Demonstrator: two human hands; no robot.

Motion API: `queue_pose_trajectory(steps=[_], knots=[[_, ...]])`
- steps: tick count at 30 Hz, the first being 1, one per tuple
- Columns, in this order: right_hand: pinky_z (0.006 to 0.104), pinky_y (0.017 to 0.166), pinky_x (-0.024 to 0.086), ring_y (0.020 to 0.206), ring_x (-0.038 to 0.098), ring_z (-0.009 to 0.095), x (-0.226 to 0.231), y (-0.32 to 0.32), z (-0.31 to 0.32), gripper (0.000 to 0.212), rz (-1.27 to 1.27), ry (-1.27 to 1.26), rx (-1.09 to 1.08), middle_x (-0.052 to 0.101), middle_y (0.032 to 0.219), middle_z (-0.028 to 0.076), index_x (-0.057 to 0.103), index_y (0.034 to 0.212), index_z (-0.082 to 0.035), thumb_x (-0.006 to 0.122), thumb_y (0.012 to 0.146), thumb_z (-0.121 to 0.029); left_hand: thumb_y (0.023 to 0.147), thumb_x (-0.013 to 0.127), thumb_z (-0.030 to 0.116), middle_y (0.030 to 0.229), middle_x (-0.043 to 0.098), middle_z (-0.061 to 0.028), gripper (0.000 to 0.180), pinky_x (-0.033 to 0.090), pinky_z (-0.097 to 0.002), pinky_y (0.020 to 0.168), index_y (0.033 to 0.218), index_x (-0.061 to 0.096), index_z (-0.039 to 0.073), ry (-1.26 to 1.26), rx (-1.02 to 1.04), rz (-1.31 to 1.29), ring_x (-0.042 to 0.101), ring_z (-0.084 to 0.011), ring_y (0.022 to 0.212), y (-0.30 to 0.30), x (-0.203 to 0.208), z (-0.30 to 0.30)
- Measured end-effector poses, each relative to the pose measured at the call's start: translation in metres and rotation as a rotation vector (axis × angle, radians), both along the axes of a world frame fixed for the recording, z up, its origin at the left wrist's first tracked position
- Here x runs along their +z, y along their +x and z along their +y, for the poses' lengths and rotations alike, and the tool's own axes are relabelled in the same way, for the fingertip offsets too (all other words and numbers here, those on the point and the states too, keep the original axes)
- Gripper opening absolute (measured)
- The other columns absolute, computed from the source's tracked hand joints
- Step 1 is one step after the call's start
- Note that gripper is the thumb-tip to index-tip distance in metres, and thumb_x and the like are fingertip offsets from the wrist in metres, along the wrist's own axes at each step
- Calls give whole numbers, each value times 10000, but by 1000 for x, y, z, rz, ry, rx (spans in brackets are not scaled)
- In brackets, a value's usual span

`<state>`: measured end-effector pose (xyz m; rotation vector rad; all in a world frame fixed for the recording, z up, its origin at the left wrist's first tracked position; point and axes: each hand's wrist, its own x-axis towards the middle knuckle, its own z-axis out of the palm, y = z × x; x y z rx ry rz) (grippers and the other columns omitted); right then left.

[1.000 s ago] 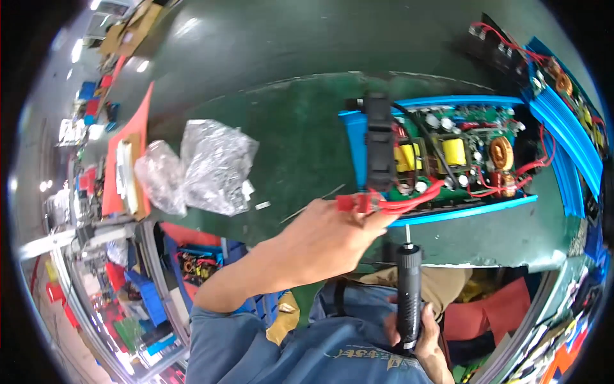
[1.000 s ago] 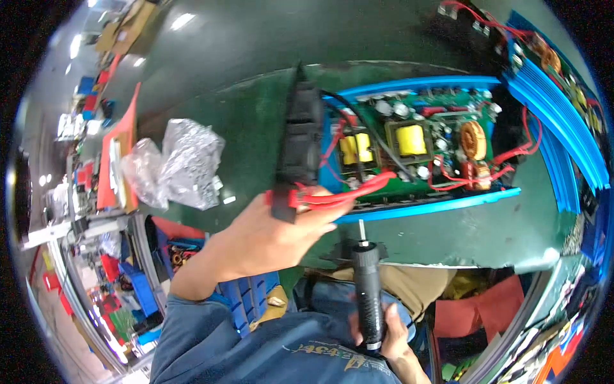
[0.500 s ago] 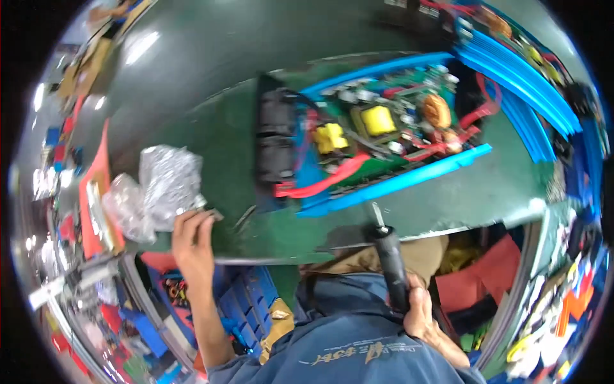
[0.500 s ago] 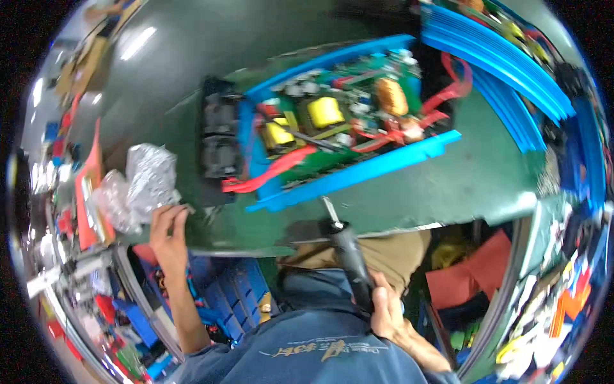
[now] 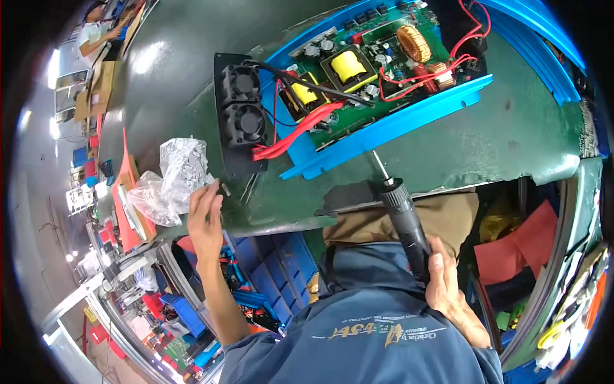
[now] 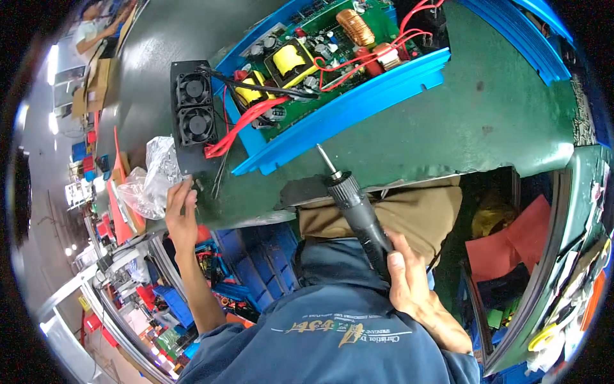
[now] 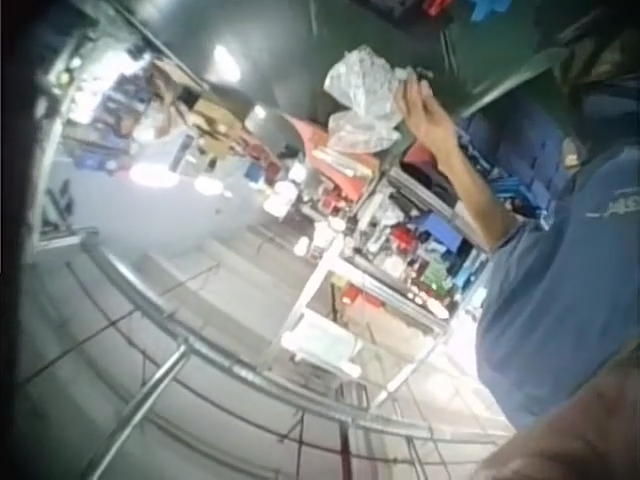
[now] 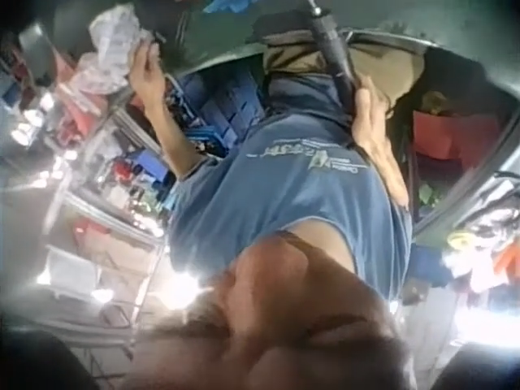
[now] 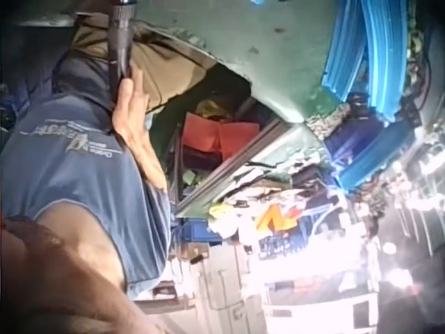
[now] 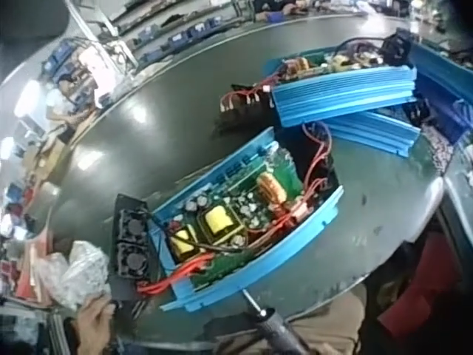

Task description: Assembling electronic components into blue housings on a factory production line.

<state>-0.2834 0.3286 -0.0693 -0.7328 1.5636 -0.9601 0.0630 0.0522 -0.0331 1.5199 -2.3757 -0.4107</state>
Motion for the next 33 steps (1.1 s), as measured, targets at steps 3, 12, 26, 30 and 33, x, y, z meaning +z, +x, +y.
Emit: queue_pose_trajectory(steps=[3, 12, 26, 30, 33], knots=[[344, 796, 473, 854, 626, 193, 4, -5, -1, 639, -33, 27, 17, 669, 905, 125, 533, 1380, -7, 267, 1074, -500, 917, 723, 66, 1080, 619, -115, 287, 476, -326, 905, 1203, 727, 53, -39, -99, -63, 609, -261, 1011, -1, 1, -4], [460, 687, 491, 682, 633, 383, 7, -9, -9, 459, -116, -43, 31, 620, 791, 200, 472, 1422, -28, 388, 1081, -323, 989, 669, 112, 1143, 619, -50, 192, 509, -279, 834, 1153, 656, 12, 156, 8, -31, 622, -144, 964, 16, 12, -24], [447, 629, 477, 593, 613, 347, 4, -9, -18, 464, -19, -124, -39, 581, 681, 177, 468, 1427, -1, 367, 1090, -302, 904, 692, -52, 1081, 671, -89, 122, 546, -291, 777, 1021, 714, -24, -38, -314, 84, 683, -195, 883, -225, 74, 10], [450, 638, 479, 599, 617, 350, 2, -8, -22, 476, -29, -141, -38, 577, 676, 173, 465, 1428, 3, 367, 1094, -321, 892, 712, 3, 1270, 645, -111, 112, 468, -372, 985, 1001, 734, 7, -299, -639, -166, 615, -278, 1134, -247, 65, 4], [492, 652, 490, 672, 648, 394, 6, -11, -24, 393, -67, -112, -40, 631, 727, 202, 517, 1338, -11, 439, 1085, -302, 878, 727, 25, 1473, 551, -126, 71, 362, -410, 1138, 945, 747, 11, -327, -695, -225, 496, -307, 1369, -247, 59, -10]])
